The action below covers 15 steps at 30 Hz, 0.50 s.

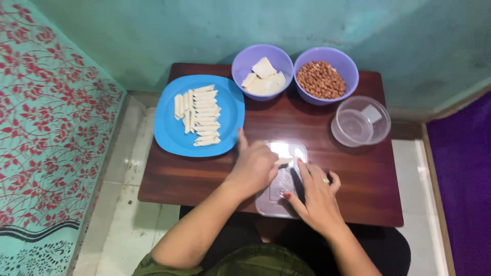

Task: Folding small pieces of dough with peanuts inside to prepare snacks

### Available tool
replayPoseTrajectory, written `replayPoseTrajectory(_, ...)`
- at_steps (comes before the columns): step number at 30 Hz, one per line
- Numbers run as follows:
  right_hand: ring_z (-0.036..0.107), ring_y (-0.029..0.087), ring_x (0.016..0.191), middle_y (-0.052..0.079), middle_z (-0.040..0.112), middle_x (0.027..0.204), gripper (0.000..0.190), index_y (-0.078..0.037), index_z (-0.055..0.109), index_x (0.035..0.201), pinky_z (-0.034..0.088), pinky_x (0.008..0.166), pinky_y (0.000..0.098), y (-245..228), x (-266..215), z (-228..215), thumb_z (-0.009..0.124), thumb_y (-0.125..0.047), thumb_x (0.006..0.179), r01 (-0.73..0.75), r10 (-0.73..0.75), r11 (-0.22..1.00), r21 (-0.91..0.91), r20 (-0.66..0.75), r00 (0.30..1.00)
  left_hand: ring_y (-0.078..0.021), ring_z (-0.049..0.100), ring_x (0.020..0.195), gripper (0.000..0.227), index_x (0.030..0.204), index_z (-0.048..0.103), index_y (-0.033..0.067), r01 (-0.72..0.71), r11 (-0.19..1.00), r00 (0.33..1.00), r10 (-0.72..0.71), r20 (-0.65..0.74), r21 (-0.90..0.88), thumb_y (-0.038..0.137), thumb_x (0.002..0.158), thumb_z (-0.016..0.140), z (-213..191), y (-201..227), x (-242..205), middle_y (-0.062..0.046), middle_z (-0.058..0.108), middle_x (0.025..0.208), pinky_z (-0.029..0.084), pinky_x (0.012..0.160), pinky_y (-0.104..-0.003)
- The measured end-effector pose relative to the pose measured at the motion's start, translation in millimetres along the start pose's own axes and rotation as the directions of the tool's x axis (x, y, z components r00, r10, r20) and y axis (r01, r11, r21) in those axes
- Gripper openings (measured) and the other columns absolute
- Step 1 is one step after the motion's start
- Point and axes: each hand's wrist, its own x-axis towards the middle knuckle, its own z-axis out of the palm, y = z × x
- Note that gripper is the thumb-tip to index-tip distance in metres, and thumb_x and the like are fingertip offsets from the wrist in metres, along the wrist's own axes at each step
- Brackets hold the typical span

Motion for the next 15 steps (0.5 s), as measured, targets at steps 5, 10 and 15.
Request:
replayPoseTrajectory(5,0.046,0.025,0.137,0.009,0.050,0.146,0.074,-0.010,0.040,0.153,0.016,0.114,0.0552,2.3,-2.4,3.1,0.046,-0.056,0.095,0.004,-0.002,1.000,0.028,-0.070,0.998,-0.0284,0.067,0.088,0.010,0.082,0.079,0.0171,0.433,0.901,0.881,-0.431,-0.193,-0.038,0.026,0.082,0.076,-75.2,-57.2,-26.0,-0.003,0.077,0.087,0.011,0.113,-0.070)
replayPoseTrajectory(10,0.047,0.024,0.137,0.007,0.050,0.144,0.073,-0.013,0.041,0.153,0.015,0.114,0.0564,1.3,-4.3,5.2,0.044,-0.058,0.096,-0.003,0.003,1.000,-0.002,-0.078,0.997,-0.0283,0.070,0.075,0.016,0.096,0.083,0.0182,0.731,0.666,0.662,-0.638,-0.393,0.151,0.021,0.081,0.077,-88.7,-147.1,-68.0,0.001,0.076,0.080,0.022,0.106,-0.078)
replayPoseTrajectory(15,0.047,0.026,0.137,0.008,0.052,0.143,0.070,-0.013,0.047,0.148,0.013,0.116,0.0575,-0.3,-3.1,1.9,0.043,-0.059,0.095,-0.032,0.032,0.999,-0.004,-0.067,0.997,-0.0387,0.065,0.098,0.018,0.100,0.084,0.0255,0.840,0.501,0.542,-0.790,-0.288,0.206,0.030,0.087,0.072,-61.1,-189.9,-81.9,-0.006,0.071,0.064,0.006,0.111,-0.081)
